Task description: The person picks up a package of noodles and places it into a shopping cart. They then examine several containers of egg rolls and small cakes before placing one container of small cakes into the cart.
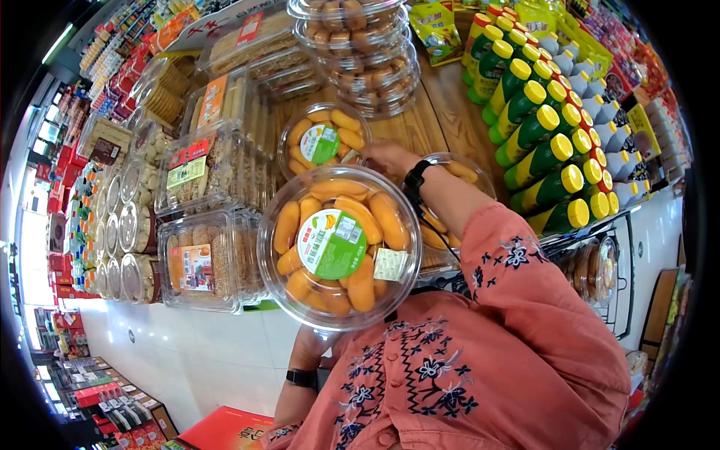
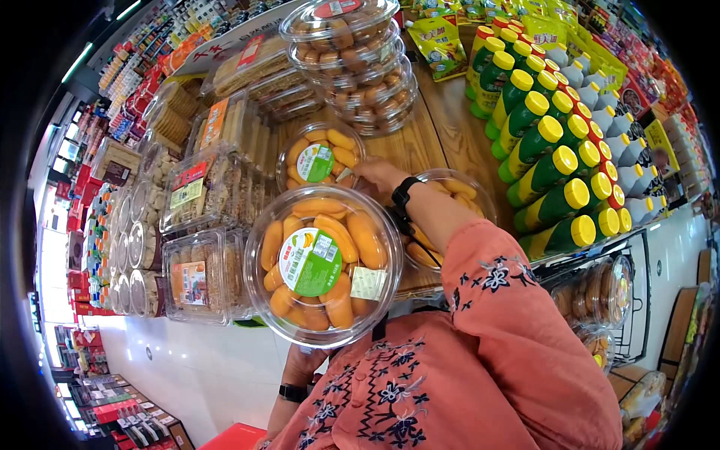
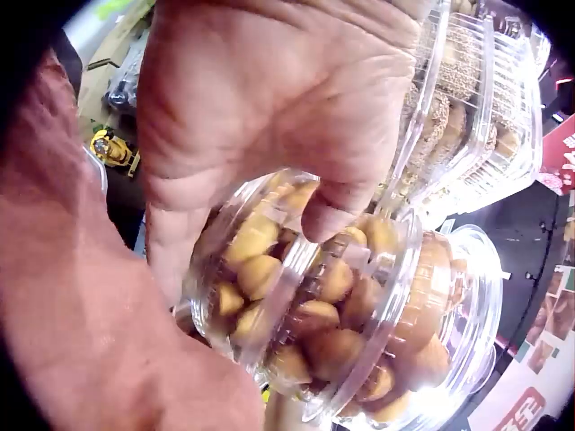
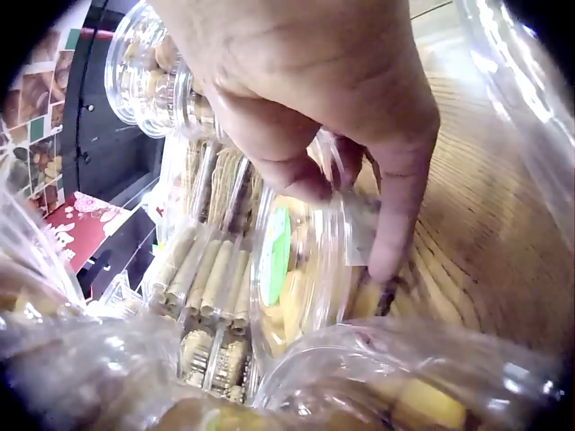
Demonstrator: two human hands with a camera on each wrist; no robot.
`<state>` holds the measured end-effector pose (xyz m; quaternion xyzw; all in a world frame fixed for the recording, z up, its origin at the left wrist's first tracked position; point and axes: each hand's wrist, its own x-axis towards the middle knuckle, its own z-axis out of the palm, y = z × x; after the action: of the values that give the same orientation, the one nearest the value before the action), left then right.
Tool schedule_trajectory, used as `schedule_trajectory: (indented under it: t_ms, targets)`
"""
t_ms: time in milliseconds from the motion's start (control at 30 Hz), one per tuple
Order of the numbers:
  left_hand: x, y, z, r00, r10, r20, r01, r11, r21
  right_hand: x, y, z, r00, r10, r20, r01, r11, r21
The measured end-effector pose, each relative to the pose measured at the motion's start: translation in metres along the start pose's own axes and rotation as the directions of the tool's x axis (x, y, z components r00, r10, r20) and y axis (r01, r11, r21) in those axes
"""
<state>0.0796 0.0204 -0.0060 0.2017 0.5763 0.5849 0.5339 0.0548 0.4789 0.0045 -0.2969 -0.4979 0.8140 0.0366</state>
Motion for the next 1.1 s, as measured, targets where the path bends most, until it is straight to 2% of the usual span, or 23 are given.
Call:
schedule_trajectory:
  t_ms: [100, 133, 167, 233, 267, 333, 367, 433, 467, 533, 567, 600, 700, 800, 900, 933, 1000, 1100]
  targets:
    - [0.005, 0.004, 0.008, 1.000, -0.017, -0.011, 0.014, 0.978, -0.207, 0.020, 0.015, -0.004, 0.980, -0.198, -0.002, 0.198, 0.980, 0.026]
    - [0.007, 0.013, 0.017, 0.999, -0.038, -0.033, 0.026, 0.951, -0.307, 0.003, -0.001, 0.001, 0.963, -0.260, 0.076, 0.268, 0.957, -0.115]
    - [0.010, 0.024, 0.028, 0.993, -0.089, -0.073, 0.049, 0.900, -0.433, 0.003, -0.004, -0.001, 0.956, -0.292, 0.039, 0.294, 0.934, -0.204]
    - [0.011, 0.038, 0.040, 0.984, -0.154, -0.090, 0.078, 0.826, -0.559, 0.005, -0.009, -0.006, 0.931, -0.364, -0.026, 0.329, 0.866, -0.377]
    - [0.012, 0.040, 0.042, 0.983, -0.164, -0.078, 0.091, 0.819, -0.566, -0.001, -0.013, -0.004, 0.909, -0.416, -0.028, 0.372, 0.838, -0.398]
    - [0.011, 0.033, 0.038, 0.995, -0.097, -0.039, 0.069, 0.891, -0.450, 0.000, -0.020, -0.012, 0.882, -0.471, -0.030, 0.385, 0.755, -0.530]
    - [0.012, 0.018, 0.028, 1.000, -0.028, 0.001, 0.026, 0.948, -0.316, -0.003, -0.023, -0.015, 0.867, -0.497, -0.028, 0.386, 0.708, -0.591]
    - [0.013, 0.014, 0.027, 0.999, 0.037, 0.034, -0.029, 0.977, -0.210, -0.027, -0.039, -0.016, 0.901, -0.425, -0.082, 0.326, 0.791, -0.518]
    - [0.013, 0.024, 0.037, 0.999, 0.039, 0.017, -0.033, 0.970, -0.240, -0.036, -0.044, -0.019, 0.916, -0.387, -0.107, 0.294, 0.828, -0.478]
    - [0.013, 0.042, 0.053, 1.000, -0.001, -0.021, -0.010, 0.865, -0.502, -0.040, -0.045, -0.037, 0.913, -0.392, -0.115, 0.294, 0.825, -0.482]
    - [0.013, 0.050, 0.060, 0.999, -0.045, -0.030, 0.011, 0.711, -0.703, -0.049, -0.050, -0.038, 0.911, -0.396, -0.120, 0.295, 0.824, -0.483]
    - [0.013, 0.053, 0.063, 0.996, -0.089, -0.027, 0.023, 0.512, -0.859, -0.064, -0.053, -0.042, 0.923, -0.373, -0.100, 0.308, 0.868, -0.391]
    - [0.017, 0.047, 0.062, 0.999, -0.025, -0.024, -0.003, 0.627, -0.779, -0.084, -0.052, -0.061, 0.921, -0.374, -0.106, 0.313, 0.875, -0.369]
    - [0.019, 0.046, 0.066, 0.996, -0.017, -0.086, -0.057, 0.624, -0.780, -0.097, -0.051, -0.073, 0.882, -0.448, -0.148, 0.357, 0.839, -0.411]
    - [0.028, 0.048, 0.073, 0.986, 0.017, -0.168, -0.132, 0.698, -0.704, -0.102, -0.049, -0.103, 0.833, -0.529, -0.164, 0.393, 0.773, -0.498]
    - [0.031, 0.049, 0.072, 0.982, 0.083, -0.169, -0.167, 0.795, -0.583, -0.103, -0.050, -0.111, 0.814, -0.558, -0.164, 0.401, 0.743, -0.537]
    - [0.036, 0.050, 0.068, 0.968, 0.211, -0.138, -0.244, 0.921, -0.304, -0.133, -0.061, -0.102, 0.837, -0.512, -0.192, 0.372, 0.790, -0.487]
    - [0.051, 0.055, 0.069, 0.981, 0.112, -0.160, -0.187, 0.776, -0.602, -0.171, -0.071, -0.093, 0.841, -0.476, -0.258, 0.374, 0.855, -0.360]
